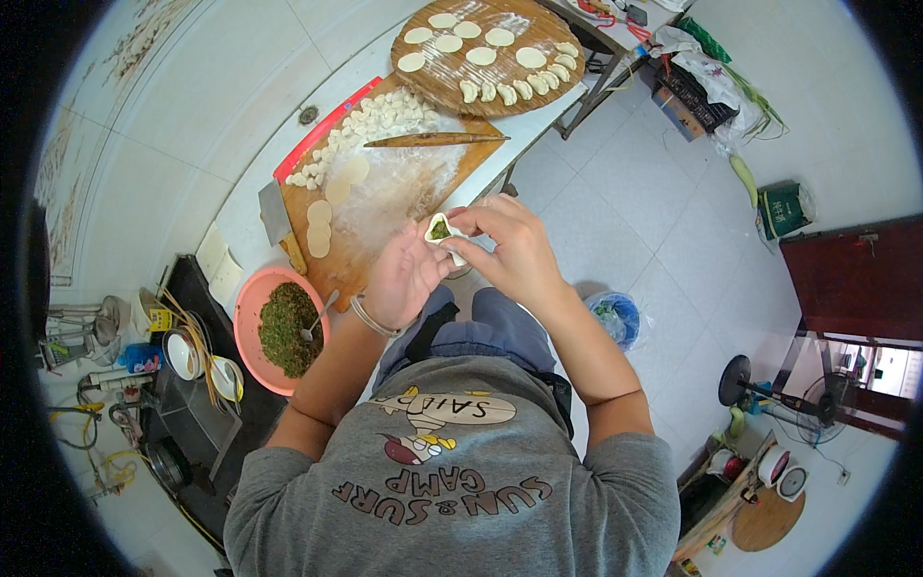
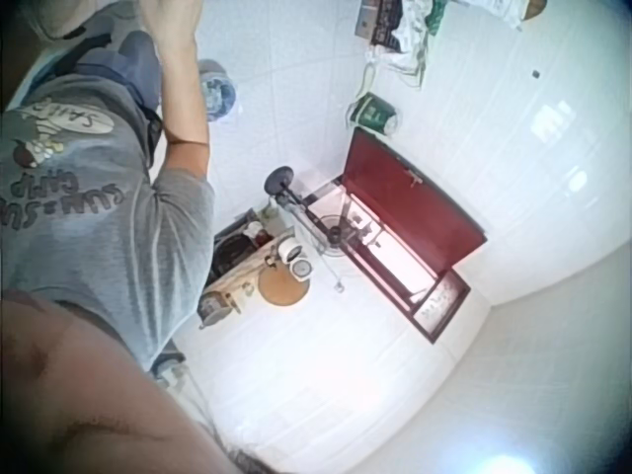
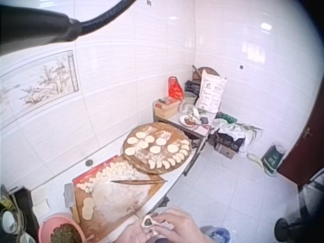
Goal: The person fills round dough wrappers with a green vegetable mixture using a spoon, then folds and pleats the edges to seal them into dumplings. The finished dumplings are placed on a wooden board.
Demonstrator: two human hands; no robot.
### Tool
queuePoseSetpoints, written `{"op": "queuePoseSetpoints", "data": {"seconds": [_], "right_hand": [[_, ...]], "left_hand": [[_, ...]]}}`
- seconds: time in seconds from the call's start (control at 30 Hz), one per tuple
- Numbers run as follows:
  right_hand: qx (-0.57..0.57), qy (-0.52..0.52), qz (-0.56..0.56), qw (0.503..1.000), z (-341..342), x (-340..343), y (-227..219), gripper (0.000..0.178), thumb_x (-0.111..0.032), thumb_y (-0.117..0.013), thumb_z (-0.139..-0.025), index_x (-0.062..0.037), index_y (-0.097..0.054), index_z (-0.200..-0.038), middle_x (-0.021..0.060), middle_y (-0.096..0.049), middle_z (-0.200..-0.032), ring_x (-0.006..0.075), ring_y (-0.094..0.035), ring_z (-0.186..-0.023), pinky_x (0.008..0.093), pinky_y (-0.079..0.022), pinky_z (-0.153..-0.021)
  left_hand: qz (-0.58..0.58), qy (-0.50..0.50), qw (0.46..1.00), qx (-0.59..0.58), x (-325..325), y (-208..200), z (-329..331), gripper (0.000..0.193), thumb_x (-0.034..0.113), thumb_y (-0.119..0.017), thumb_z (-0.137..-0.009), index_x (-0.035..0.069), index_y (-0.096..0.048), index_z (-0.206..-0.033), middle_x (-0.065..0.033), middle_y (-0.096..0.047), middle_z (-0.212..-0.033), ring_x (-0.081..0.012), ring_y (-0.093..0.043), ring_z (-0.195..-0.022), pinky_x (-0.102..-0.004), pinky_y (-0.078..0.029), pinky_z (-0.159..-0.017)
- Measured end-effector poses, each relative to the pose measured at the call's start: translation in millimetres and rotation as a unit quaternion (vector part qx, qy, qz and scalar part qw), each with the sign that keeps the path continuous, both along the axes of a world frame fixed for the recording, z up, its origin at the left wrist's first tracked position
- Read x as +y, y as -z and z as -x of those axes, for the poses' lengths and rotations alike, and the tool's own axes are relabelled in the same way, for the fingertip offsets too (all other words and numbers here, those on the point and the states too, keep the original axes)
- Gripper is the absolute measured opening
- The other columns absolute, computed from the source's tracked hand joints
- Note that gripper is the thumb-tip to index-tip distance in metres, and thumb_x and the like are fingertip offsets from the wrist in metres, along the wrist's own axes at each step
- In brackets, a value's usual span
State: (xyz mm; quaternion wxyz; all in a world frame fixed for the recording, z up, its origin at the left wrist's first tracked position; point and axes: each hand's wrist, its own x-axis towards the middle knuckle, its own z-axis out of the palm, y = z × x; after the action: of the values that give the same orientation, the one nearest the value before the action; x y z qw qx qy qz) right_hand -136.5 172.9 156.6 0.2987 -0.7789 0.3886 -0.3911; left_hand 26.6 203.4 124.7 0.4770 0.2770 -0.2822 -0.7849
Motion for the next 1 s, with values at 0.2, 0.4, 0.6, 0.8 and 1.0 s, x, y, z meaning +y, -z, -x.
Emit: {"op": "queuePoseSetpoints", "data": {"seconds": [0.2,0.4,0.6,0.8,1.0], "right_hand": [[0.016,0.001,0.042,0.999,-2,-1,5,0.011,-0.006,-0.069,-0.074,-0.0018,-0.065,-0.083,0.0101,-0.063,-0.078,0.0274,-0.058,-0.071,0.0352,-0.047,-0.065],[0.004,0.013,0.031,0.999,-5,-4,0,0.012,-0.004,-0.068,-0.073,-0.0016,-0.065,-0.084,0.0104,-0.062,-0.079,0.0278,-0.058,-0.074,0.0350,-0.047,-0.066],[0.033,-0.038,0.091,0.995,-5,-11,6,0.015,-0.004,-0.070,-0.071,-0.0024,-0.066,-0.085,0.0083,-0.061,-0.080,0.0261,-0.058,-0.076,0.0350,-0.048,-0.066],[0.049,-0.051,0.138,0.988,-4,-11,12,0.012,-0.005,-0.070,-0.070,-0.0029,-0.065,-0.081,0.0075,-0.061,-0.080,0.0253,-0.059,-0.074,0.0344,-0.048,-0.063],[0.040,-0.048,0.134,0.989,-8,-7,10,0.014,-0.005,-0.071,-0.070,-0.0023,-0.064,-0.082,0.0075,-0.060,-0.079,0.0251,-0.058,-0.072,0.0339,-0.049,-0.063]], "left_hand": [[0.013,-0.007,0.999,-0.046,2,-3,1,0.057,0.041,-0.027,-0.097,-0.002,-0.037,-0.133,-0.0143,-0.046,-0.133,-0.0222,-0.046,-0.122,-0.0391,-0.034,-0.104],[0.020,-0.001,0.998,-0.066,1,2,-2,0.057,0.041,-0.027,-0.097,-0.002,-0.037,-0.134,-0.0140,-0.046,-0.132,-0.0219,-0.047,-0.121,-0.0383,-0.035,-0.102],[0.005,0.002,0.998,-0.068,-1,2,-5,0.057,0.041,-0.029,-0.097,-0.002,-0.038,-0.134,-0.0134,-0.050,-0.128,-0.0213,-0.049,-0.118,-0.0375,-0.037,-0.100],[-0.011,0.008,0.999,-0.052,-2,3,-6,0.058,0.041,-0.028,-0.097,-0.004,-0.038,-0.133,-0.0127,-0.052,-0.126,-0.0204,-0.052,-0.113,-0.0373,-0.040,-0.097],[-0.024,0.001,0.998,-0.058,-1,-1,-6,0.057,0.039,-0.026,-0.098,-0.004,-0.038,-0.133,-0.0128,-0.051,-0.126,-0.0201,-0.050,-0.116,-0.0372,-0.037,-0.100]]}}
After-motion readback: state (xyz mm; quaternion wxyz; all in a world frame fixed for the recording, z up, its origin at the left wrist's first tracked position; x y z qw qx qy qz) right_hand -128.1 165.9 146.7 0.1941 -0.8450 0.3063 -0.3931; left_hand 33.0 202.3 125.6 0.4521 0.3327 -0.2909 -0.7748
